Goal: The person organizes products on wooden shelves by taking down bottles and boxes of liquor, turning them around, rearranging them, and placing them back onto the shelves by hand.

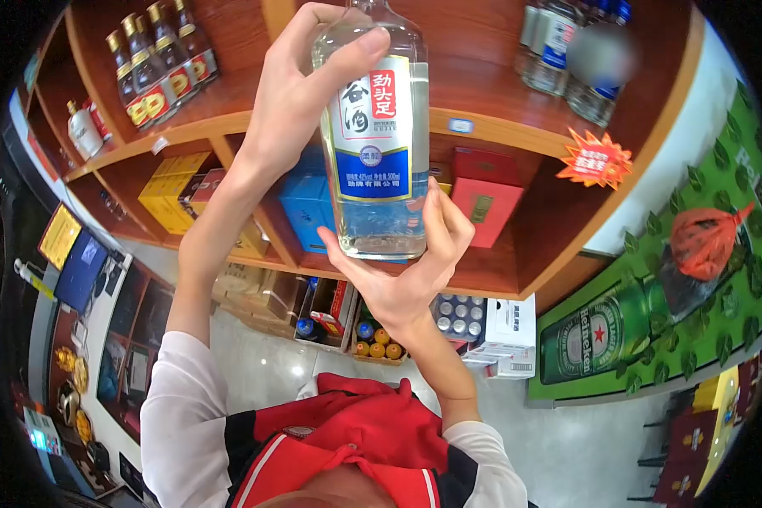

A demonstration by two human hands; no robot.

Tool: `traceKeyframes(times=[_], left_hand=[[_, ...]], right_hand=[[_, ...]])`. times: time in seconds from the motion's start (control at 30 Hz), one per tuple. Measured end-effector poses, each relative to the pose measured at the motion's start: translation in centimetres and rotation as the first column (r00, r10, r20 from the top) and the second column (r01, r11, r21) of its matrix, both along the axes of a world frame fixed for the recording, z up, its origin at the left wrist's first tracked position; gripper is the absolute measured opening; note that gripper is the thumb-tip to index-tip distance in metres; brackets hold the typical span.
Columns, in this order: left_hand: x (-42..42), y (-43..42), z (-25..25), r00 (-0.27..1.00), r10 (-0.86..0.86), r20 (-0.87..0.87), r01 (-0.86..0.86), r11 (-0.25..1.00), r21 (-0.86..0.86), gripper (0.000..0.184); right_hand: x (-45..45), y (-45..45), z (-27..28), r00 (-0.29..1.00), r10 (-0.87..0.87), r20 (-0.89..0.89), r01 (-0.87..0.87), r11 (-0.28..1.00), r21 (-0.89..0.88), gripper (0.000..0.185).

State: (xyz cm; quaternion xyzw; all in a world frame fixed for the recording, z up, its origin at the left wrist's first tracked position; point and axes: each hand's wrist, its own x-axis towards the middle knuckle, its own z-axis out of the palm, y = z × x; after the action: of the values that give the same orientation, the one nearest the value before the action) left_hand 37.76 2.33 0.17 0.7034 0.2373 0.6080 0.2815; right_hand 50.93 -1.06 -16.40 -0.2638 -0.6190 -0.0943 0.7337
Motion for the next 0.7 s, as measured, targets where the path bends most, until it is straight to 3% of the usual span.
traceKeyframes(times=[0.1,0.17,0.2,0.23,0.3,0.37,0.47,0.5,0.6,0.67,0.7], left_hand=[[-4.6,-1.1,0.0,0.999,0.032,0.016,-0.033,0.999,0.031,0.038],[-8.0,-0.7,-0.6,0.995,0.075,0.066,-0.086,0.98,0.18,0.037],[-9.8,-1.0,-0.5,0.967,0.254,0.04,-0.256,0.948,0.188,0.054],[-11.5,-1.2,-0.1,0.964,0.262,0.047,-0.266,0.944,0.196,0.054],[-14.9,-1.0,0.7,0.987,0.107,0.123,-0.131,0.971,0.202,0.036],[-17.9,-0.3,1.7,0.978,0.181,0.103,-0.2,0.954,0.225,0.034],[-21.6,2.5,3.1,0.983,0.135,0.121,-0.168,0.933,0.318,0.029],[-23.0,3.6,3.6,0.974,0.212,0.083,-0.227,0.912,0.342,0.029],[-25.8,6.7,5.0,0.97,0.234,0.065,-0.243,0.928,0.283,0.03],[-26.8,8.0,5.9,0.911,0.412,0.028,-0.408,0.884,0.228,0.031],[-27.5,9.0,6.1,0.915,0.402,0.024,-0.396,0.888,0.232,0.031]], right_hand=[[-3.5,-1.2,1.0,0.99,0.134,0.034,-0.132,0.99,-0.054,0.12],[-5.9,-1.9,2.2,0.964,0.262,0.055,-0.258,0.964,-0.07,0.117],[-7.2,-1.8,2.5,0.954,0.286,0.092,-0.275,0.955,-0.113,0.115],[-8.5,-1.9,3.1,0.943,0.308,0.128,-0.287,0.945,-0.158,0.113],[-11.6,-2.6,5.3,0.956,0.181,0.229,-0.134,0.969,-0.206,0.109],[-14.7,-1.6,6.9,0.949,0.191,0.251,-0.122,0.956,-0.266,0.11],[-18.4,0.8,9.7,0.928,0.136,0.347,-0.034,0.958,-0.285,0.107],[-19.6,1.8,10.7,0.92,0.11,0.377,0.005,0.957,-0.291,0.106],[-22.3,5.9,12.4,0.901,0.064,0.428,0.046,0.969,-0.241,0.103],[-23.8,8.3,13.6,0.897,0.047,0.44,0.072,0.966,-0.25,0.099],[-24.4,9.4,14.2,0.892,0.038,0.45,0.09,0.961,-0.26,0.095]])
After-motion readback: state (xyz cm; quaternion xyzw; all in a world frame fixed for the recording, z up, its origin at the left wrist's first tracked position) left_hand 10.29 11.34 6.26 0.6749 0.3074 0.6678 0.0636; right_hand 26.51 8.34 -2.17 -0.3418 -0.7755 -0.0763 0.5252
